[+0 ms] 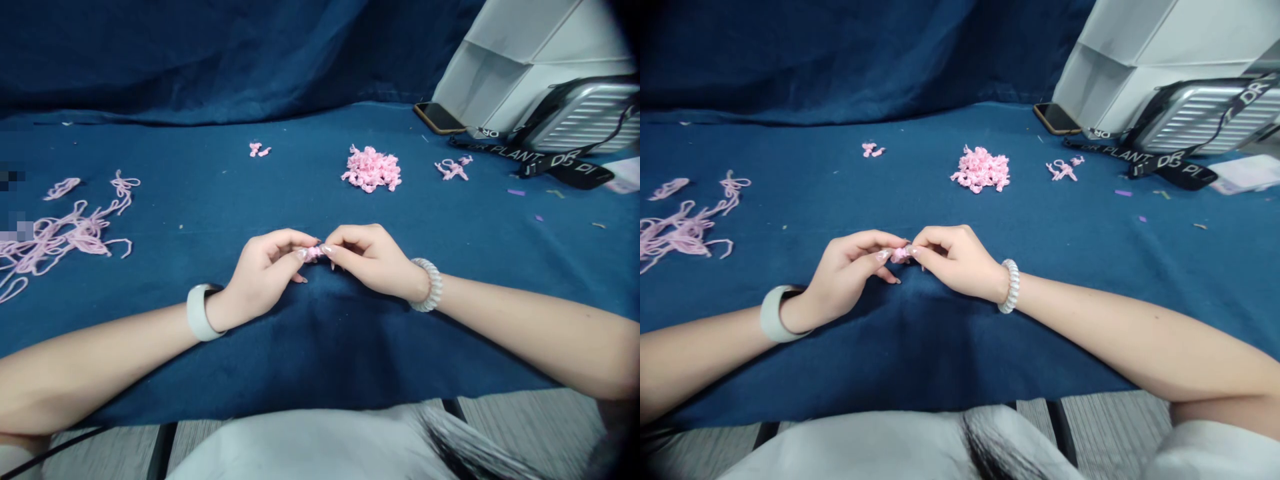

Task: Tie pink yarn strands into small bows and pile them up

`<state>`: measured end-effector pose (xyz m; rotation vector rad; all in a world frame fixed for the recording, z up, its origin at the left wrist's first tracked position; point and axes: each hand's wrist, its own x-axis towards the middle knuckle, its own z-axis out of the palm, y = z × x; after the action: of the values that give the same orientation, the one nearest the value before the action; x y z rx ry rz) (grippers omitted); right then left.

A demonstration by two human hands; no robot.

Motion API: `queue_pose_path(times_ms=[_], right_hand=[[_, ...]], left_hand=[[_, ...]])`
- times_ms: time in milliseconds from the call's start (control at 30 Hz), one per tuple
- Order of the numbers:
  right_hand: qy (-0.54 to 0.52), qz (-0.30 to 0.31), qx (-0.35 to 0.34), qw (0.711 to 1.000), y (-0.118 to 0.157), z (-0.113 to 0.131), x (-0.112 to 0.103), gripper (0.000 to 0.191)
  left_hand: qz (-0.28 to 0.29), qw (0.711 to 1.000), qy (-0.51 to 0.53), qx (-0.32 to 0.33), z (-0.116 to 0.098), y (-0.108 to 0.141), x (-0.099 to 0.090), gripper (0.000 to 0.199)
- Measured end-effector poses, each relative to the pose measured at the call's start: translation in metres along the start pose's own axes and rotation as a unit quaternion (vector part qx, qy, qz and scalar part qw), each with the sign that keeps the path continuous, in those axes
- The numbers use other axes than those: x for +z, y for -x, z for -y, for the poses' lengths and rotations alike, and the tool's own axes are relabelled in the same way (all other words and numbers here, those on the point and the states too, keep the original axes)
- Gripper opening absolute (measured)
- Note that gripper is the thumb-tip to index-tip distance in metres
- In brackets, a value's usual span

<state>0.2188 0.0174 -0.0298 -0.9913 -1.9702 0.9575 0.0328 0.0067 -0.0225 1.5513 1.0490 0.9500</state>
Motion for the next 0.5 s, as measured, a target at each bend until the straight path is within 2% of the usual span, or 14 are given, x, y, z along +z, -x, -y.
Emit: queue_pose_path(times_ms=[200, 367, 500], right_hand=[[0.007, 0.000, 0.001, 1.000, -0.0011, 0.0001, 0.0004, 0.019], [0.010, 0.005, 0.003, 1.000, -0.0005, -0.0011, 0.0001, 0.020], [0.001, 0.008, 0.009, 1.000, -0.0007, -0.0010, 0.0001, 0.021]], left_hand=[[-0.007, 0.996, -0.085, 0.039, 0.0036, 0.0008, 0.0020, 0.019], [-0.008, 0.996, -0.079, 0.039, 0.0042, -0.0005, 0.0032, 0.016], [0.001, 0.999, -0.036, 0.013, 0.0013, -0.0003, 0.0025, 0.018]])
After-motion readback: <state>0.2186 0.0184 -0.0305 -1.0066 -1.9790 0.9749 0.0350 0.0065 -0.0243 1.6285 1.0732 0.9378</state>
